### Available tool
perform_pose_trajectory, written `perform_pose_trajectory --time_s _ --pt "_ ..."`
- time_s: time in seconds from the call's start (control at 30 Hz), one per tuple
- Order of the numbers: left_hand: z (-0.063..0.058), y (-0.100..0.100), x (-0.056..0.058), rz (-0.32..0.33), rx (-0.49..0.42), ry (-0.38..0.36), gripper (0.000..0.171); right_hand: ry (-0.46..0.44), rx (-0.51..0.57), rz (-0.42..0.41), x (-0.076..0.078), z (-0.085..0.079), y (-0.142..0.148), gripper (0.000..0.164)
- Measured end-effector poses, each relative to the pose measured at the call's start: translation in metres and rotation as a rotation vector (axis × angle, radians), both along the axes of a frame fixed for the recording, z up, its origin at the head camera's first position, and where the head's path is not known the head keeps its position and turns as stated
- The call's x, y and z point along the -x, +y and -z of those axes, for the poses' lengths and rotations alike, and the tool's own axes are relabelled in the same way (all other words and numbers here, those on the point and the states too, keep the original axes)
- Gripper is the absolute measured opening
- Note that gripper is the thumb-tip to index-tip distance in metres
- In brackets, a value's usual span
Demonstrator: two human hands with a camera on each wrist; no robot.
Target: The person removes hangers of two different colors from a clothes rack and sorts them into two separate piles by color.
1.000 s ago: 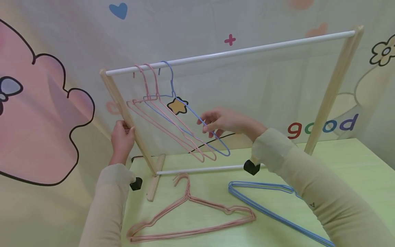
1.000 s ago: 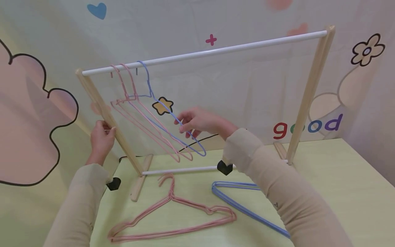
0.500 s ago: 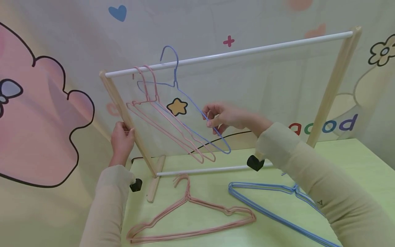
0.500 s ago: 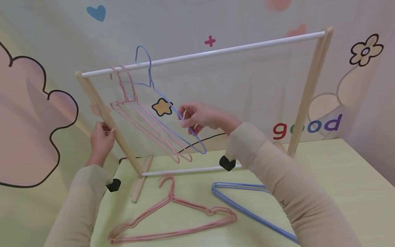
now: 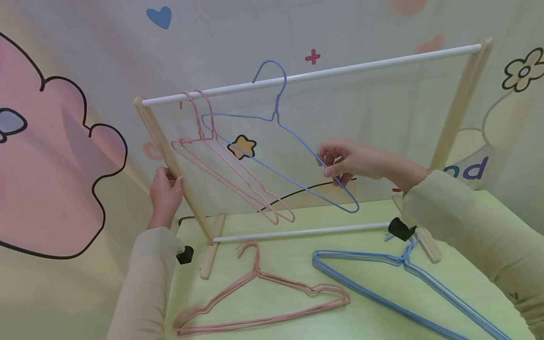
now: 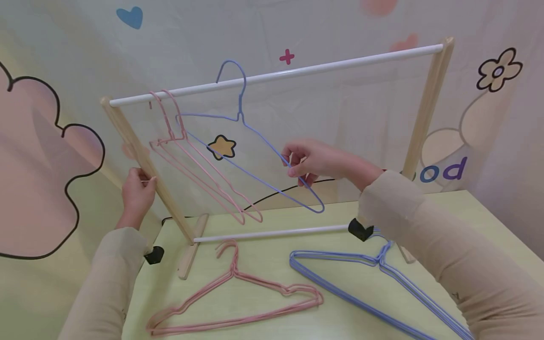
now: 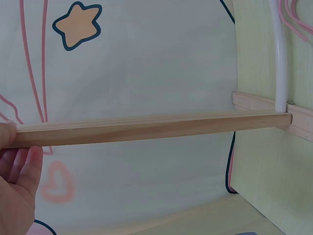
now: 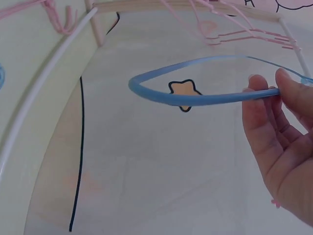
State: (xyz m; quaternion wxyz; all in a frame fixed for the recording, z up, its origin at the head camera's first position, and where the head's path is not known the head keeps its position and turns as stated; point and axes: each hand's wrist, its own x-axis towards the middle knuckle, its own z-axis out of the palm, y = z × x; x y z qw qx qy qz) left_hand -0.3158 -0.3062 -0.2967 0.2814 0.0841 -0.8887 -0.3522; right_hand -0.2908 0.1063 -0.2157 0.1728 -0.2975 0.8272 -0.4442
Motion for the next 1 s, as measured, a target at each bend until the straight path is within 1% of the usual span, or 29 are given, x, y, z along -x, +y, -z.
perform_pose_trajectory --time_s 0.23,0.5,0.7,0.77,0.9,1.0 --pt "0.001 0.000 0.001 -0.003 -0.003 -0.006 0.027 0.010 -0.067 -0.005 -0.009 0.006 0.034 0.016" --pt "0.000 0.001 -0.001 0.001 0.003 -0.015 0.028 -0.004 -0.097 0.001 -0.022 0.014 0.065 0.015" --pt "0.000 0.000 0.000 -0.002 -0.002 -0.030 0.029 0.001 -0.102 -0.027 -0.029 0.027 0.084 0.016" --pt "0.000 0.000 0.000 -0.001 -0.004 -0.032 0.029 0.004 -0.099 -0.039 -0.031 0.031 0.089 0.013" --pt "0.001 0.000 0.000 -0.004 0.007 -0.025 0.029 -0.030 -0.091 -0.057 -0.035 0.040 0.098 0.014" --pt "0.000 0.001 0.000 -0.008 0.015 -0.027 0.029 -0.059 -0.101 -0.037 -0.038 0.048 0.106 0.018"
